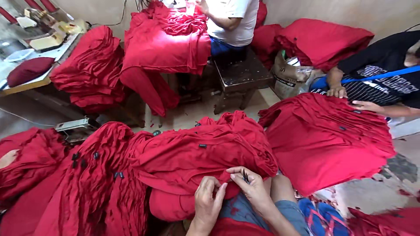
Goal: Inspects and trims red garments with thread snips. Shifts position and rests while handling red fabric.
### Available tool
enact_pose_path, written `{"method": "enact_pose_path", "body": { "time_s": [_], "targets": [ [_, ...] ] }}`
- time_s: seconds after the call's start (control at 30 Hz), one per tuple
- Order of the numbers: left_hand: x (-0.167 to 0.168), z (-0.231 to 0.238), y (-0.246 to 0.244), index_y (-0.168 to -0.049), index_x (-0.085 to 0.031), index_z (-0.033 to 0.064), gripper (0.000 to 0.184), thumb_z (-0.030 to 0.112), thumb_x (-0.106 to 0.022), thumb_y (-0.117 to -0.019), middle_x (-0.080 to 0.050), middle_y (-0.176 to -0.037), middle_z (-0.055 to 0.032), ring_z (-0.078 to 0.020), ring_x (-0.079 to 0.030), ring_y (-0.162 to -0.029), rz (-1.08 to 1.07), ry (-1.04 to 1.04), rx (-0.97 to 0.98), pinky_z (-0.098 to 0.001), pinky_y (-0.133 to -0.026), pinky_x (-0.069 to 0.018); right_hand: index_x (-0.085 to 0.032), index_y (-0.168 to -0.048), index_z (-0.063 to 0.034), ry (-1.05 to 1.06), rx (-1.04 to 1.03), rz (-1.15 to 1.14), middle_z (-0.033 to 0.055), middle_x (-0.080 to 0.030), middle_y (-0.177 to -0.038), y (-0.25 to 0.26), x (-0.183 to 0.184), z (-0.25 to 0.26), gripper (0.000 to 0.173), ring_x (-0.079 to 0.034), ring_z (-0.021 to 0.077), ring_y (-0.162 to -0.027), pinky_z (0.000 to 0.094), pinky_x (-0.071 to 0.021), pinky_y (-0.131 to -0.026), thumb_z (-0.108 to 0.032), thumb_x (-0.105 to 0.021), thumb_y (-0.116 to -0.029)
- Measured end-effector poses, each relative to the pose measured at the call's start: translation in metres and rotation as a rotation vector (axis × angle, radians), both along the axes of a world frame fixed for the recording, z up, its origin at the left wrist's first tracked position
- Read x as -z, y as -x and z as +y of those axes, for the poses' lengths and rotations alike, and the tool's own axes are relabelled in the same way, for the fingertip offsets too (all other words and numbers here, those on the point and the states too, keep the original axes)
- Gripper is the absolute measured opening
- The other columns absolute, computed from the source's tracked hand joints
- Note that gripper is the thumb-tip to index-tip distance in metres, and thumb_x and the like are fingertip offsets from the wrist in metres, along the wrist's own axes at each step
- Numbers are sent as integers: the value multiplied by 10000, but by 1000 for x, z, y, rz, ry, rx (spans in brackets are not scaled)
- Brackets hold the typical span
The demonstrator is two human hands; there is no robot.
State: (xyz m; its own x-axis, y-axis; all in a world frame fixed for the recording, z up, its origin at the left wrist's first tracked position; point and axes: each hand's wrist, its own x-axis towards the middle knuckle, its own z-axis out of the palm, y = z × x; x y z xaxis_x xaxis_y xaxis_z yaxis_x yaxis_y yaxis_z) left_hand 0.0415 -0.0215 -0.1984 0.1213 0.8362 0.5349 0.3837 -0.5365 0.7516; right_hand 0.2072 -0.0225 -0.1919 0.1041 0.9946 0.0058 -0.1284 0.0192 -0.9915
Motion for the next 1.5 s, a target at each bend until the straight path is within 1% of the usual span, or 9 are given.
{"method": "enact_pose_path", "body": {
  "time_s": [0.17, 0.3, 0.4, 0.53, 0.73, 0.8, 0.9, 1.13, 1.5],
  "targets": [
    [1, -2, -7, -909, -708, 41, 159, 196, -745, -906, -693, -898, -31, -60, -646, -733, 48, 132, -57, -204, -676, -573, -742, -1108, -64, -88, 29, -222, -32, -738, -891, 7, 2, -6, 203, -659, 10, -749, 174, -550, -678, -99, -603, -963],
    [2, -2, -5, -923, -744, 41, 94, 121, -695, -933, -742, -958, -41, -83, -713, -876, 73, 182, -69, -246, -811, -602, -748, -1110, -69, -87, 29, -248, -27, -749, -933, 11, 3, -8, 211, -673, 10, -776, 175, -564, -698, -107, -607, -958],
    [-3, -2, 0, -904, -733, 51, 86, 101, -664, -916, -724, -911, -14, -60, -689, -831, -28, 320, -22, -228, -769, -587, -746, -1108, -67, -91, 8, -241, -22, -748, -932, 9, 4, -7, 207, -678, 27, -785, 189, -568, -706, -106, -607, -960],
    [-12, 0, 10, -899, -715, 53, 65, 67, -651, -894, -700, -852, -6, -69, -663, -760, -211, 581, 76, -233, -703, -567, -733, -1111, -39, -65, -34, -161, 0, -734, -853, 8, 4, -7, 201, -675, 66, -686, 215, -581, -634, -78, -592, -973],
    [-20, -1, 12, -943, -713, 16, 62, 18, -661, -910, -743, -924, -52, -118, -718, -817, -289, 689, 132, -277, -771, -609, -741, -1108, -55, -37, -34, -192, -18, -710, -840, 7, 4, -3, 198, -603, 28, -613, 183, -514, -536, -88, -616, -958],
    [-19, -1, 10, -943, -712, 16, 57, 14, -665, -911, -740, -939, -54, -112, -715, -824, -293, 706, 123, -269, -773, -608, -693, -1214, -124, 20, -66, -456, -32, -714, -951, 0, 1, -3, 310, -652, 61, -776, 278, -554, -673, -277, -658, -947],
    [-17, -2, 8, -937, -709, 16, 49, 22, -666, -914, -737, -972, -56, -106, -715, -848, -287, 705, 109, -263, -791, -607, -572, -1337, -48, 11, -42, -815, 95, -718, -1039, -5, -8, -5, 574, -708, 264, -903, 520, -578, -756, -487, -606, -970],
    [-14, -3, 8, -937, -713, 13, 60, 34, -658, -923, -738, -982, -54, -101, -713, -848, -271, 670, 107, -256, -790, -604, -769, -971, -112, -517, 89, -1051, 43, -738, -915, -13, -5, -9, 229, -714, 187, -833, 356, -584, -716, -293, -629, -960],
    [-14, -2, 8, -950, -717, 12, 63, 46, -671, -923, -725, -974, -48, -79, -701, -824, -252, 672, 114, -244, -782, -603, -789, -917, -166, -593, 65, -1160, 17, -737, -880, -3, 3, -5, 207, -695, 171, -754, 332, -546, -625, -245, -602, -957]
  ]
}}
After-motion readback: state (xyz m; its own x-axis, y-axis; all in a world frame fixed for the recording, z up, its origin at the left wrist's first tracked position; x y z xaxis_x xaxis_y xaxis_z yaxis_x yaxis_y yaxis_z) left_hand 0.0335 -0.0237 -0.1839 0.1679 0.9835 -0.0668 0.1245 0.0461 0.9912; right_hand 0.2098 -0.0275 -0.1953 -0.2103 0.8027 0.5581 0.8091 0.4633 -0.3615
